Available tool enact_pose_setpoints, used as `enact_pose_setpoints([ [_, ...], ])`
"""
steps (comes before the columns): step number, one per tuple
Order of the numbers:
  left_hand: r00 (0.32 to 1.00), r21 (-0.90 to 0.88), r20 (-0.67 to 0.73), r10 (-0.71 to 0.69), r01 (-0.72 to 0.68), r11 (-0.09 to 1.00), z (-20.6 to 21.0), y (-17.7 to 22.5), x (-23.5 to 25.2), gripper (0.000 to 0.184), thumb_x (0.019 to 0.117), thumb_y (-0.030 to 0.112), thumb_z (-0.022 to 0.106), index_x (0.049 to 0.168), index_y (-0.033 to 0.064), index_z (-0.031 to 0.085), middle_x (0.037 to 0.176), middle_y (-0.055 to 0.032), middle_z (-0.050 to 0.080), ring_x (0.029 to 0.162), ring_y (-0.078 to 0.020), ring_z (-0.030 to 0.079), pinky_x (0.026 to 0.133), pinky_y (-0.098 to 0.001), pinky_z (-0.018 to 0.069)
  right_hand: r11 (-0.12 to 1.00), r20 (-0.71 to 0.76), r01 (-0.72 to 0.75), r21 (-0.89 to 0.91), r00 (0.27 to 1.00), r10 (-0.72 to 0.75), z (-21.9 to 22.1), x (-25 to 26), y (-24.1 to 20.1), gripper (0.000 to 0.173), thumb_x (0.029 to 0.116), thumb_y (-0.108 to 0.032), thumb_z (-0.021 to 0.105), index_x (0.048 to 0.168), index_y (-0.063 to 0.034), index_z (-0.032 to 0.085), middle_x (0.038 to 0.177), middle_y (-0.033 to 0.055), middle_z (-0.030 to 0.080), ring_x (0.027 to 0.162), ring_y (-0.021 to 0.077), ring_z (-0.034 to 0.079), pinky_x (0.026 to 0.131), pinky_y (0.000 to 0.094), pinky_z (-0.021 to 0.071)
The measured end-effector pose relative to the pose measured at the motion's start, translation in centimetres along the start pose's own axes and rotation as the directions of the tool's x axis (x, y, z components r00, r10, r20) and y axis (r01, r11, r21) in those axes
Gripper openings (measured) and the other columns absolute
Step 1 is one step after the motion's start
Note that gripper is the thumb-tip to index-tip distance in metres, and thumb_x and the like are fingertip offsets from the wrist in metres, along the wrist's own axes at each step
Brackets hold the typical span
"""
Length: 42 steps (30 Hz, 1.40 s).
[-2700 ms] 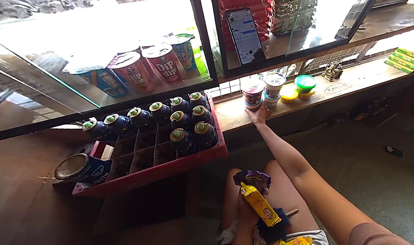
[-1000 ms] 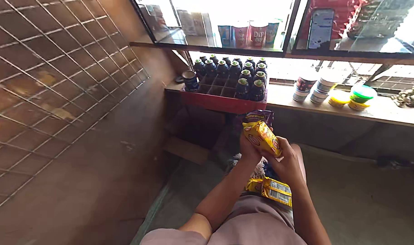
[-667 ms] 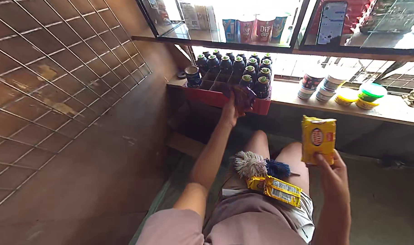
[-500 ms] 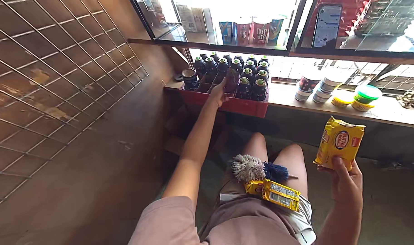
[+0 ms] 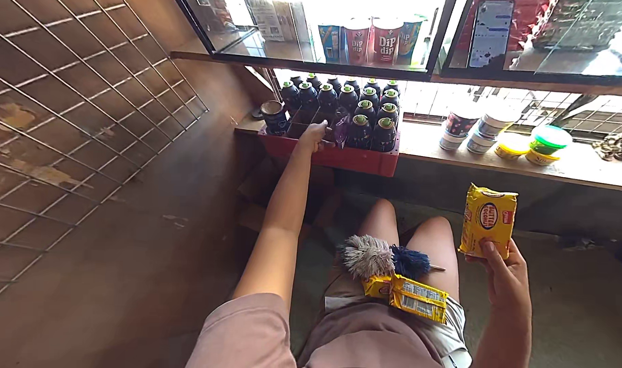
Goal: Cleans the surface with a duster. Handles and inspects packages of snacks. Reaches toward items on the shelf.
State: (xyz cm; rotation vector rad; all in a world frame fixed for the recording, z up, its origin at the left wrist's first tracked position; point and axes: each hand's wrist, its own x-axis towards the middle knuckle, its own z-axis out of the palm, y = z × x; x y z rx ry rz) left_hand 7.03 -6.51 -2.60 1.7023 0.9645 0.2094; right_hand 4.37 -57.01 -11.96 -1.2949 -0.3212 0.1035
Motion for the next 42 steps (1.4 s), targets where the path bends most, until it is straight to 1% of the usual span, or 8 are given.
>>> enact_pose_setpoints([
  [4, 1.000, -0.056, 0.014, -0.027, 0.028, 0.998, 0.2, 0.5, -0.7, 0.085, 0.1012, 0.073, 0.019, 0.150, 0.0093, 0.045, 0.141, -0.0248, 0.052, 0.107, -0.0321, 0.057, 0.086, -0.0460, 0.0464, 1.000, -0.006, -0.016, -0.015, 1.000, 0.016, 0.0, 0.2, 0.4, 0.043, 0.0888, -0.036, 0.072, 0.118, -0.0093, 0.055, 0.093, -0.0041, 0.073, 0.071, 0.0085, 0.072, 0.063, 0.0245, 0.0621],
  [7, 1.000, 0.005, 0.001, 0.027, -0.027, 1.000, 0.4, 1.0, -1.3, 0.091, 0.0984, 0.077, 0.019, 0.150, 0.0076, 0.046, 0.146, -0.0284, 0.048, 0.120, -0.0393, 0.054, 0.095, -0.0558, 0.0437, 0.999, 0.007, -0.022, -0.024, 1.000, 0.022, 0.3, 0.2, 0.3, 0.044, 0.0885, -0.034, 0.072, 0.119, -0.0086, 0.055, 0.094, -0.0037, 0.073, 0.073, 0.0086, 0.072, 0.064, 0.0241, 0.0623],
  [12, 0.984, 0.024, -0.090, 0.157, -0.156, 0.988, -0.2, 1.0, -1.2, 0.093, 0.1008, 0.073, 0.011, 0.138, 0.0013, 0.058, 0.133, -0.0274, 0.061, 0.117, -0.0399, 0.062, 0.094, -0.0591, 0.0489, 0.999, 0.003, -0.019, -0.040, 1.000, 0.019, 0.0, 0.3, 0.4, 0.044, 0.0884, -0.034, 0.073, 0.119, -0.0073, 0.056, 0.093, -0.0023, 0.073, 0.072, 0.0089, 0.072, 0.064, 0.0240, 0.0623],
  [17, 0.982, 0.047, -0.142, 0.125, -0.120, 0.992, -1.0, 0.7, -2.7, 0.089, 0.1023, 0.071, 0.021, 0.140, -0.0025, 0.054, 0.141, -0.0318, 0.052, 0.128, -0.0439, 0.052, 0.101, -0.0630, 0.0411, 0.997, -0.022, -0.046, -0.059, 0.999, 0.045, -0.2, 0.5, 0.7, 0.041, 0.0887, -0.031, 0.069, 0.118, -0.0074, 0.054, 0.092, -0.0037, 0.072, 0.070, 0.0075, 0.072, 0.062, 0.0234, 0.0618],
  [23, 0.969, 0.083, -0.192, 0.152, -0.139, 0.987, -2.0, -1.4, -1.4, 0.090, 0.1030, 0.070, 0.016, 0.125, -0.0028, 0.063, 0.115, -0.0279, 0.065, 0.095, -0.0368, 0.064, 0.082, -0.0544, 0.0497, 0.996, -0.008, -0.056, -0.063, 0.998, 0.056, -0.2, 0.5, 1.0, 0.040, 0.0894, -0.030, 0.069, 0.119, -0.0068, 0.055, 0.091, -0.0022, 0.073, 0.070, 0.0084, 0.072, 0.063, 0.0233, 0.0619],
  [33, 0.927, 0.121, -0.291, 0.236, -0.209, 0.970, -2.9, -3.4, -3.2, 0.078, 0.1060, 0.064, 0.023, 0.142, 0.0020, 0.053, 0.133, -0.0277, 0.059, 0.109, -0.0419, 0.064, 0.089, -0.0610, 0.0508, 0.997, -0.023, -0.052, -0.058, 0.998, 0.051, -0.5, 0.6, 1.4, 0.039, 0.0912, -0.031, 0.068, 0.119, -0.0077, 0.054, 0.091, -0.0035, 0.073, 0.069, 0.0083, 0.072, 0.062, 0.0236, 0.0621],
  [38, 0.926, 0.255, -0.239, 0.292, -0.231, 0.939, -3.4, -3.7, -1.6, 0.066, 0.1026, 0.058, 0.049, 0.130, 0.0000, 0.063, 0.128, -0.0252, 0.064, 0.123, -0.0400, 0.060, 0.105, -0.0630, 0.0415, 0.995, -0.035, -0.078, -0.055, 0.996, 0.077, -0.6, 0.8, 1.9, 0.036, 0.0914, -0.029, 0.067, 0.118, -0.0076, 0.055, 0.090, -0.0034, 0.073, 0.068, 0.0076, 0.072, 0.061, 0.0229, 0.0616],
  [42, 0.937, 0.312, -0.142, 0.319, -0.264, 0.913, -3.0, -3.7, -0.8, 0.060, 0.0928, 0.044, 0.074, 0.129, -0.0021, 0.061, 0.123, -0.0240, 0.066, 0.117, -0.0382, 0.063, 0.102, -0.0596, 0.0459, 0.993, -0.038, -0.099, -0.060, 0.995, 0.097, -0.6, 0.9, 2.2, 0.037, 0.0908, -0.030, 0.068, 0.118, -0.0078, 0.055, 0.089, -0.0033, 0.073, 0.068, 0.0077, 0.072, 0.061, 0.0224, 0.0614],
])
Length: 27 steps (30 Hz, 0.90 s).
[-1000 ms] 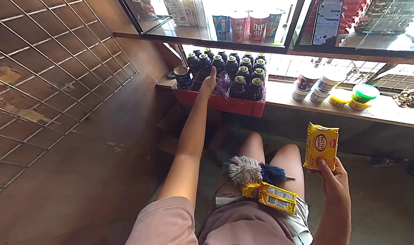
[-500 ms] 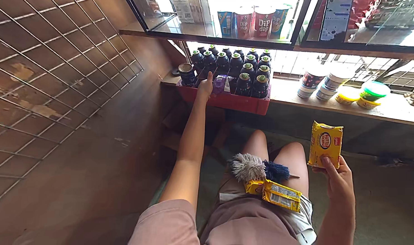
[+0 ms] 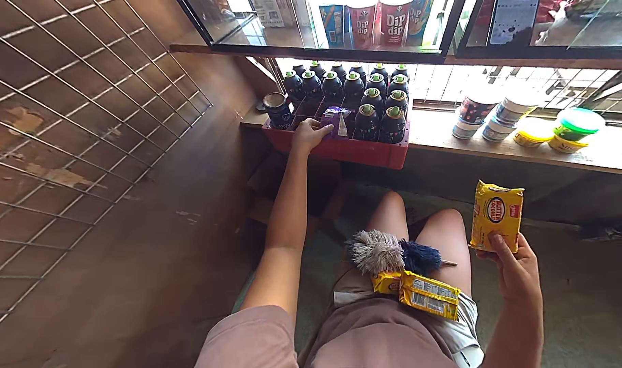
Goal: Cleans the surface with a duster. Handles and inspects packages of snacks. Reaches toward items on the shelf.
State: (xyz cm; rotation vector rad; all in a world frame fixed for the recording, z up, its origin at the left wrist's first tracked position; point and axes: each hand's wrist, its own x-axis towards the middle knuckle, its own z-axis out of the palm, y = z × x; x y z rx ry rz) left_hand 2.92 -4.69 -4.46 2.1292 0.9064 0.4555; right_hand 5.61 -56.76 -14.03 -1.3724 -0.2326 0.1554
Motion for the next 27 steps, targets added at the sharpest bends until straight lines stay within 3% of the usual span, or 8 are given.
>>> enact_pose_setpoints([
  [4, 0.997, -0.064, -0.044, 0.068, -0.071, 0.995, 0.6, 1.6, -0.4, 0.046, 0.0915, 0.026, 0.077, 0.122, -0.0042, 0.063, 0.117, -0.0240, 0.066, 0.109, -0.0356, 0.064, 0.097, -0.0554, 0.0491, 1.000, -0.012, -0.014, 0.001, 1.000, 0.014, 0.0, 0.1, 0.3, 0.036, 0.0913, -0.028, 0.066, 0.118, -0.0077, 0.055, 0.089, -0.0033, 0.073, 0.068, 0.0074, 0.072, 0.061, 0.0224, 0.0616],
  [8, 0.964, 0.218, -0.164, 0.208, -0.170, 0.961, 0.2, 6.1, -2.4, 0.034, 0.0937, 0.023, 0.072, 0.119, 0.0016, 0.066, 0.117, -0.0210, 0.069, 0.111, -0.0398, 0.065, 0.095, -0.0633, 0.0477, 1.000, -0.012, -0.010, 0.001, 1.000, 0.010, -0.2, 0.1, 0.2, 0.037, 0.0909, -0.029, 0.067, 0.119, -0.0078, 0.055, 0.090, -0.0029, 0.073, 0.069, 0.0077, 0.072, 0.062, 0.0223, 0.0615],
  [11, 0.934, 0.398, -0.112, 0.340, -0.272, 0.876, 0.7, 8.1, -2.9, 0.026, 0.0931, 0.017, 0.070, 0.116, 0.0030, 0.069, 0.121, -0.0194, 0.067, 0.112, -0.0389, 0.065, 0.092, -0.0617, 0.0496, 1.000, -0.013, -0.001, 0.007, 1.000, 0.001, -0.4, 0.2, 0.3, 0.038, 0.0911, -0.029, 0.067, 0.119, -0.0074, 0.054, 0.090, -0.0030, 0.073, 0.068, 0.0076, 0.071, 0.061, 0.0229, 0.0616],
  [16, 0.914, 0.358, -0.017, 0.405, -0.373, 0.856, 2.3, 7.4, -2.9, 0.023, 0.0950, 0.015, 0.071, 0.113, 0.0010, 0.069, 0.118, -0.0209, 0.066, 0.111, -0.0395, 0.064, 0.094, -0.0596, 0.0497, 1.000, -0.016, 0.002, 0.010, 1.000, -0.002, -0.4, 0.1, 0.3, 0.038, 0.0907, -0.028, 0.067, 0.120, -0.0061, 0.054, 0.092, -0.0026, 0.072, 0.070, 0.0079, 0.072, 0.062, 0.0230, 0.0616],
  [19, 0.931, 0.361, -0.036, 0.363, -0.326, 0.873, 2.7, 6.3, -3.2, 0.035, 0.0910, 0.024, 0.078, 0.118, 0.0038, 0.068, 0.124, -0.0207, 0.064, 0.117, -0.0412, 0.060, 0.095, -0.0607, 0.0486, 1.000, -0.011, 0.010, 0.017, 1.000, -0.010, -0.5, 0.2, 0.3, 0.038, 0.0907, -0.027, 0.068, 0.120, -0.0061, 0.054, 0.092, -0.0024, 0.072, 0.070, 0.0083, 0.072, 0.062, 0.0234, 0.0618],
  [24, 0.937, 0.347, -0.097, 0.337, -0.285, 0.893, 2.4, 4.8, -3.6, 0.066, 0.0830, 0.033, 0.085, 0.138, 0.0085, 0.059, 0.138, -0.0195, 0.058, 0.120, -0.0408, 0.059, 0.096, -0.0603, 0.0491, 1.000, -0.015, 0.006, 0.021, 1.000, -0.005, -1.3, 0.3, 0.3, 0.035, 0.0934, -0.025, 0.065, 0.120, -0.0063, 0.053, 0.091, -0.0020, 0.072, 0.070, 0.0084, 0.072, 0.063, 0.0231, 0.0617],
  [27, 0.890, 0.316, -0.172, 0.422, -0.356, 0.880, 2.2, 3.9, -4.5, 0.078, 0.0814, 0.035, 0.085, 0.146, 0.0054, 0.052, 0.150, -0.0218, 0.048, 0.130, -0.0426, 0.052, 0.105, -0.0588, 0.0438, 1.000, -0.024, 0.005, 0.027, 1.000, -0.005, -1.8, 0.5, 0.4, 0.034, 0.0944, -0.027, 0.064, 0.120, -0.0069, 0.052, 0.091, -0.0026, 0.073, 0.070, 0.0085, 0.072, 0.063, 0.0233, 0.0619],
])
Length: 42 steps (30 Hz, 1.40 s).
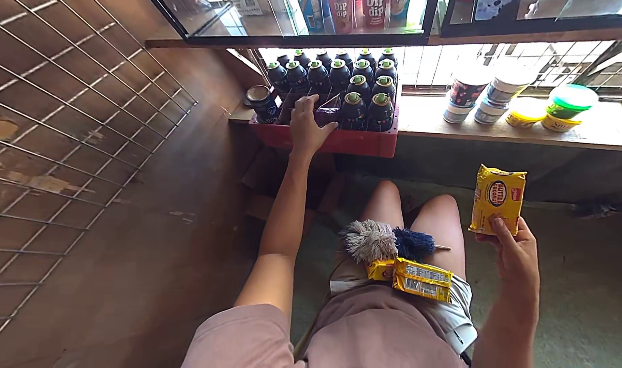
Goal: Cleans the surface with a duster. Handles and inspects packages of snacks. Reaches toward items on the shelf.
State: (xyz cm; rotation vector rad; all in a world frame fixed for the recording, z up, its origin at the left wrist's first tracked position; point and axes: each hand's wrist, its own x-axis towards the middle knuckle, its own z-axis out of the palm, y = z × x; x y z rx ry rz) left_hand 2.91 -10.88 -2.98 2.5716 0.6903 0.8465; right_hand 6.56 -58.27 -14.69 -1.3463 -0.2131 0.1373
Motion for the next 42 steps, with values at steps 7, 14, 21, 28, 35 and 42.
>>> enact_pose_setpoints([
  [7, 0.767, -0.556, 0.441, 0.466, -0.174, 0.813, -0.7, 6.6, -11.8, 0.025, 0.0926, 0.020, 0.071, 0.108, 0.0010, 0.070, 0.102, -0.0102, 0.070, 0.084, -0.0154, 0.067, 0.071, -0.0325, 0.0574, 1.000, -0.041, 0.001, -0.028, 0.999, -0.002, -2.1, 0.6, 0.6, 0.038, 0.0954, -0.031, 0.066, 0.121, -0.0065, 0.051, 0.094, -0.0029, 0.072, 0.072, 0.0087, 0.072, 0.063, 0.0238, 0.0620],
  [14, 0.053, -0.600, 0.796, 0.604, -0.073, 0.797, 3.8, 8.4, -21.7, 0.037, 0.0920, 0.027, 0.075, 0.118, 0.0021, 0.068, 0.108, -0.0156, 0.069, 0.098, -0.0286, 0.066, 0.088, -0.0492, 0.0540, 0.993, -0.060, -0.078, -0.093, 0.996, 0.073, -2.1, 1.8, 0.0, 0.046, 0.0899, -0.037, 0.072, 0.124, -0.0119, 0.055, 0.099, -0.0036, 0.071, 0.077, 0.0102, 0.072, 0.069, 0.0283, 0.0632],
  [21, 0.462, -0.417, 0.744, 0.483, -0.244, 0.876, 5.4, 10.5, -26.5, 0.059, 0.0752, 0.043, 0.085, 0.116, 0.0067, 0.064, 0.119, -0.0173, 0.063, 0.113, -0.0357, 0.061, 0.091, -0.0528, 0.0520, 0.995, 0.083, 0.040, -0.087, 0.996, -0.032, -0.9, 3.0, -2.5, 0.045, 0.0929, -0.035, 0.071, 0.127, -0.0122, 0.053, 0.104, -0.0032, 0.070, 0.083, 0.0097, 0.072, 0.072, 0.0279, 0.0630],
  [28, 0.374, -0.356, 0.761, 0.530, -0.441, 0.823, 7.4, 12.8, -28.8, 0.081, 0.0796, 0.035, 0.081, 0.149, 0.0075, 0.049, 0.134, -0.0180, 0.062, 0.129, -0.0370, 0.055, 0.111, -0.0576, 0.0366, 0.984, 0.199, 0.164, -0.062, 0.968, -0.149, 0.7, 0.2, -3.7, 0.052, 0.0881, -0.016, 0.077, 0.132, -0.0115, 0.050, 0.114, -0.0028, 0.068, 0.101, 0.0085, 0.069, 0.089, 0.0295, 0.0607],
  [35, 0.727, -0.728, 0.634, 0.264, 0.445, 0.522, 1.7, 12.4, -24.4, 0.058, 0.0881, 0.034, 0.074, 0.138, 0.0089, 0.057, 0.115, -0.0040, 0.070, 0.097, -0.0115, 0.068, 0.084, -0.0336, 0.0592, 0.917, 0.110, 0.369, -0.153, 0.928, -0.355, -0.9, -3.1, -7.4, 0.059, 0.0831, -0.014, 0.082, 0.135, -0.0135, 0.053, 0.120, -0.0039, 0.067, 0.108, 0.0103, 0.068, 0.095, 0.0320, 0.0592],
  [42, 0.831, -0.830, 0.549, 0.094, 0.555, -0.063, -3.2, 9.6, -20.0, 0.059, 0.0858, 0.047, 0.065, 0.134, 0.0143, 0.056, 0.132, -0.0141, 0.065, 0.112, -0.0300, 0.069, 0.089, -0.0465, 0.0599, 0.922, 0.044, 0.364, -0.133, 0.931, -0.362, -0.2, -3.9, -7.8, 0.047, 0.0905, -0.030, 0.076, 0.130, -0.0154, 0.054, 0.113, -0.0072, 0.068, 0.100, 0.0079, 0.069, 0.088, 0.0296, 0.0607],
])
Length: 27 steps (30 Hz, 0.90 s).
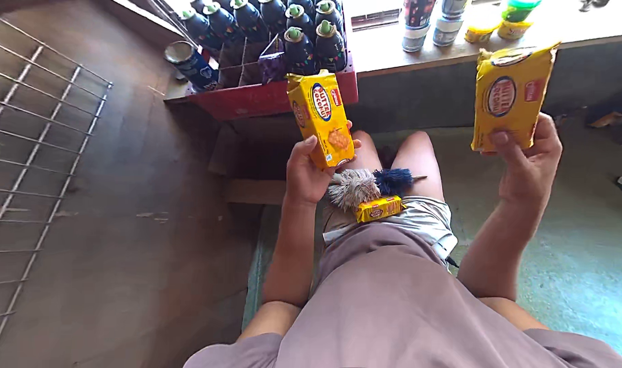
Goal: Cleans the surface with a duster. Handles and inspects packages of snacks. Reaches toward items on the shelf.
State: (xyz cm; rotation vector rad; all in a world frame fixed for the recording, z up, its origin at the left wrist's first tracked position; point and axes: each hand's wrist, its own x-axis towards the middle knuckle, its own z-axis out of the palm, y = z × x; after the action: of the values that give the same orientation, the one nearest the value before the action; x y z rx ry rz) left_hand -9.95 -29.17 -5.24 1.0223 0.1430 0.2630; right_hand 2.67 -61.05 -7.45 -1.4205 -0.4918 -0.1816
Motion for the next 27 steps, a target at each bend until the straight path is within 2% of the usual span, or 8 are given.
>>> enact_pose_setpoints([
  [4, 0.991, -0.107, 0.122, -0.056, 0.069, 0.992, 0.6, -1.3, 0.0, 0.073, 0.0889, 0.067, 0.063, 0.143, 0.0199, 0.053, 0.137, -0.0115, 0.064, 0.113, -0.0275, 0.070, 0.086, -0.0405, 0.0623, 0.992, 0.081, -0.102, 0.068, 0.992, 0.096, 2.4, -0.2, 1.4, 0.046, 0.0903, -0.037, 0.077, 0.127, -0.0172, 0.058, 0.107, -0.0077, 0.070, 0.090, 0.0064, 0.070, 0.077, 0.0268, 0.0626],
  [7, 0.972, -0.265, 0.216, -0.091, 0.148, 0.953, 0.6, -2.8, 0.2, 0.072, 0.0916, 0.064, 0.062, 0.145, 0.0167, 0.052, 0.138, -0.0149, 0.062, 0.119, -0.0313, 0.066, 0.093, -0.0455, 0.0595, 0.969, 0.173, -0.195, 0.149, 0.970, 0.169, 4.4, -0.8, 2.0, 0.049, 0.0899, -0.047, 0.076, 0.127, -0.0186, 0.059, 0.103, -0.0066, 0.072, 0.084, 0.0075, 0.071, 0.071, 0.0277, 0.0633],
  [12, 0.972, -0.280, 0.197, -0.125, 0.178, 0.944, 0.8, -3.2, -0.3, 0.064, 0.1007, 0.063, 0.045, 0.144, 0.0174, 0.053, 0.143, -0.0157, 0.058, 0.124, -0.0324, 0.063, 0.096, -0.0450, 0.0579, 0.884, 0.295, -0.341, 0.320, 0.923, 0.249, 7.4, -1.9, 2.8, 0.049, 0.0929, -0.051, 0.071, 0.128, -0.0188, 0.060, 0.100, -0.0012, 0.074, 0.081, 0.0121, 0.073, 0.071, 0.0315, 0.0641],
  [15, 0.985, -0.237, 0.154, -0.074, 0.109, 0.965, 1.2, -2.8, -0.4, 0.066, 0.0991, 0.065, 0.047, 0.148, 0.0194, 0.050, 0.149, -0.0122, 0.055, 0.131, -0.0295, 0.059, 0.102, -0.0439, 0.0550, 0.807, 0.359, -0.429, 0.405, 0.887, 0.291, 8.6, -2.3, 2.5, 0.047, 0.0959, -0.050, 0.067, 0.125, -0.0131, 0.059, 0.098, 0.0062, 0.074, 0.074, 0.0165, 0.074, 0.064, 0.0324, 0.0643],
  [17, 0.995, -0.210, 0.094, -0.037, 0.056, 0.976, 1.1, -2.9, -0.4, 0.064, 0.0989, 0.059, 0.054, 0.148, 0.0188, 0.049, 0.147, -0.0102, 0.056, 0.128, -0.0248, 0.061, 0.102, -0.0401, 0.0548, 0.769, 0.401, -0.460, 0.444, 0.870, 0.289, 9.2, -2.5, 2.2, 0.048, 0.0968, -0.049, 0.066, 0.124, -0.0104, 0.058, 0.098, 0.0086, 0.074, 0.073, 0.0174, 0.074, 0.064, 0.0316, 0.0642],
  [20, 1.000, -0.228, -0.023, -0.013, 0.008, 0.974, 1.3, -3.1, -0.4, 0.047, 0.1003, 0.044, 0.061, 0.139, 0.0194, 0.052, 0.126, -0.0059, 0.068, 0.112, -0.0179, 0.069, 0.096, -0.0354, 0.0578, 0.747, 0.425, -0.471, 0.469, 0.862, 0.276, 9.9, -2.8, 2.2, 0.046, 0.0975, -0.047, 0.066, 0.123, -0.0092, 0.059, 0.098, 0.0089, 0.075, 0.072, 0.0169, 0.074, 0.064, 0.0312, 0.0639],
  [23, 0.999, -0.238, -0.036, 0.013, -0.021, 0.971, 1.6, -3.5, -0.4, 0.036, 0.1037, 0.035, 0.055, 0.135, 0.0192, 0.053, 0.120, -0.0055, 0.069, 0.109, -0.0172, 0.069, 0.095, -0.0355, 0.0576, 0.753, 0.417, -0.475, 0.456, 0.861, 0.291, 10.4, -3.0, 2.0, 0.043, 0.0991, -0.044, 0.065, 0.123, -0.0081, 0.058, 0.096, 0.0090, 0.075, 0.070, 0.0162, 0.074, 0.061, 0.0294, 0.0634],
  [27, 0.994, -0.055, -0.090, 0.056, -0.061, 0.997, 2.6, -5.0, -0.2, 0.035, 0.1059, 0.027, 0.043, 0.140, 0.0205, 0.046, 0.121, -0.0027, 0.066, 0.110, -0.0141, 0.066, 0.097, -0.0342, 0.0549, 0.814, 0.340, -0.429, 0.391, 0.889, 0.305, 11.4, -3.4, 2.0, 0.040, 0.1029, -0.038, 0.059, 0.129, -0.0078, 0.059, 0.093, 0.0068, 0.075, 0.067, 0.0110, 0.071, 0.055, 0.0236, 0.0593],
])
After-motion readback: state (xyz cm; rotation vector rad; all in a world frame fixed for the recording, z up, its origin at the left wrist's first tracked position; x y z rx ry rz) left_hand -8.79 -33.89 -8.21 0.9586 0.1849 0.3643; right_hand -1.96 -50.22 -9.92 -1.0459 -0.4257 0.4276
